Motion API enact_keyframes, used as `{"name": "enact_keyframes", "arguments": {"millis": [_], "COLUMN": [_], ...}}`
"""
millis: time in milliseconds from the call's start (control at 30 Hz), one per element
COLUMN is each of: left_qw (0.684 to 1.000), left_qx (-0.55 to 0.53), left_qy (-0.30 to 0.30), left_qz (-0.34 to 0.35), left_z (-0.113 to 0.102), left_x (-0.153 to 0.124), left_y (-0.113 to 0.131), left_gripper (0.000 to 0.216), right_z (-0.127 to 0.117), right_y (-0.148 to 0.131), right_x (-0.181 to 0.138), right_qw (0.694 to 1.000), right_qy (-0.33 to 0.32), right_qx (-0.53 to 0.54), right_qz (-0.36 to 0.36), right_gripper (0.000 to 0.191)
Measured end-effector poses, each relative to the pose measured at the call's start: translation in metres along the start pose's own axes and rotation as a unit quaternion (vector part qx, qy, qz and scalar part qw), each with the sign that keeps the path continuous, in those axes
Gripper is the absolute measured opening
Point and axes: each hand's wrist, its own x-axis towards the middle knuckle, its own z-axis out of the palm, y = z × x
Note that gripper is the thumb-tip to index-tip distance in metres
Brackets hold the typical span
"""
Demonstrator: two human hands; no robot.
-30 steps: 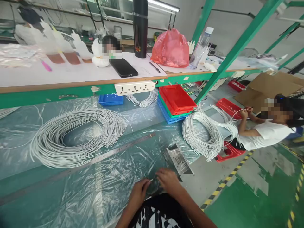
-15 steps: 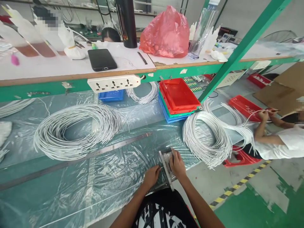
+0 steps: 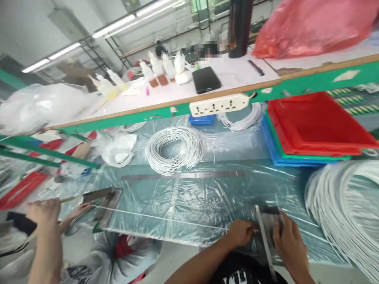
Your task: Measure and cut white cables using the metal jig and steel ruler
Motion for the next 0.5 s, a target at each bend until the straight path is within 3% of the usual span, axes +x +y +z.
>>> {"name": "enact_keyframes", "arguments": {"millis": [267,500], "left_qw": [0.999,0.996], "left_qx": [-0.034,-0.07], "left_qy": [0.0,0.018], "left_qz": [0.019,0.043], "left_z": [0.004,0.001], "left_x": [0.002,-0.001], "left_y": [-0.005,-0.009], "left_gripper": [0.037,0.032], "right_z": [-0.008,-0.007], "right_y": [0.003,-0.017], "right_x": [-0.002,0.002], "right_qw": [0.998,0.999], "right_qy": [-0.033,-0.011], "right_qx": [0.011,-0.014], "right_qz": [-0.049,0.046], "right_gripper": [0.052,0.055]}}
